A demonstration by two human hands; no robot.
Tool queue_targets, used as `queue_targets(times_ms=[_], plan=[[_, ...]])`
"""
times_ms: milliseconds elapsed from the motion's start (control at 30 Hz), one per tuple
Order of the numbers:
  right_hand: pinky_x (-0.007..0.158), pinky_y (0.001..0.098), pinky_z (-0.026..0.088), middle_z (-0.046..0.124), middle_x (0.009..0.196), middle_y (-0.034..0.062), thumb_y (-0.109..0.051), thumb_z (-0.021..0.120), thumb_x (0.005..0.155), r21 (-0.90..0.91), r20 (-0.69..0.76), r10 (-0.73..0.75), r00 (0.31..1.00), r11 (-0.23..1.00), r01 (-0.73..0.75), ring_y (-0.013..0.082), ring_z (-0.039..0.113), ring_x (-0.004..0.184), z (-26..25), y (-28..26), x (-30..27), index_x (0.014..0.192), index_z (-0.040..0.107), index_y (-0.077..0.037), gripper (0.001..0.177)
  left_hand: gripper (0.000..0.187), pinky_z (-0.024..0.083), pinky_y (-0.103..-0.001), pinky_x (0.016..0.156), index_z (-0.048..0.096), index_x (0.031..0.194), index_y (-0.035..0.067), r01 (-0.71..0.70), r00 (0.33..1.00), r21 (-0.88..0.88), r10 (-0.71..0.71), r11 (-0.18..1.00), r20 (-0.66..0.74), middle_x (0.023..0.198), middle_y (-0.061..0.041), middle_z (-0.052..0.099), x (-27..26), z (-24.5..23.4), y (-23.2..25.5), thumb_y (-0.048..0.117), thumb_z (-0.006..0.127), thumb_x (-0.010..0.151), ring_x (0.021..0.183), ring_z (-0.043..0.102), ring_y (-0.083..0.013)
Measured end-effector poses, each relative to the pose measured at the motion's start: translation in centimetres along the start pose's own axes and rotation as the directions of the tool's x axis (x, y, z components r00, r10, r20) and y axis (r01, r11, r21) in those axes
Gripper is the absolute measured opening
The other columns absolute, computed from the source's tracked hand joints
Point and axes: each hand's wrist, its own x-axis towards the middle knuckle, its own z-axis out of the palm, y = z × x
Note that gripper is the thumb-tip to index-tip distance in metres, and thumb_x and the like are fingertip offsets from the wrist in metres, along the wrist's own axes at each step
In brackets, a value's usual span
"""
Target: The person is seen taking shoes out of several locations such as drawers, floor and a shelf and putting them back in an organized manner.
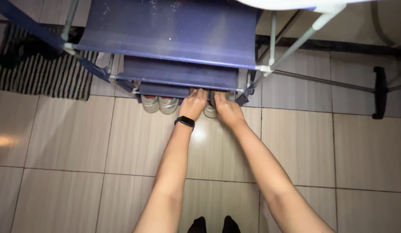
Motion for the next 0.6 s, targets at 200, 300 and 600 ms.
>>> queue_targets(times_ms=[200,300,600], plan=[[0.071,0.0490,0.058,0.061,0.123,0.0198,-0.003,0.061,0.084,0.132,-0.061,0.148,0.987,0.982,-0.139,0.0389,0.072,0.085,0.6,-0.2,-1.1,0.131,0.051,-0.003,0.048,0.014,0.053,-0.039,0.103,0.070,0.103,0.007,0.021,0.999,-0.108,-0.026,0.994,-0.047,0.095,-0.009,0.068,0.1,-1.1,-0.1,0.010,0.061,0.092,0.097,0.071,-0.0250],[0.075,0.0503,0.057,0.059,0.128,0.0172,-0.019,0.063,0.096,0.157,0.059,0.249,0.967,0.954,-0.255,0.0402,0.070,0.093,-1.0,-1.6,-1.3,0.131,0.051,-0.007,0.039,0.022,0.049,-0.040,0.109,0.066,0.112,0.007,0.101,0.985,-0.099,-0.085,0.990,0.152,0.117,-0.011,0.067,-1.2,0.0,-0.3,0.008,0.060,0.091,0.113,0.068,-0.0304],[0.096,0.0450,0.054,0.050,0.148,0.0162,-0.020,0.067,0.089,0.273,-0.094,0.262,0.960,0.935,-0.229,0.0371,0.054,0.132,-6.3,-4.9,-5.2,0.143,0.045,-0.006,0.060,0.094,0.034,-0.050,0.119,0.030,0.158,0.007,0.330,0.904,-0.372,-0.178,0.867,0.388,0.159,-0.014,0.038,-3.2,-12.5,2.0,0.030,0.079,0.081,0.138,0.047,-0.0332]])
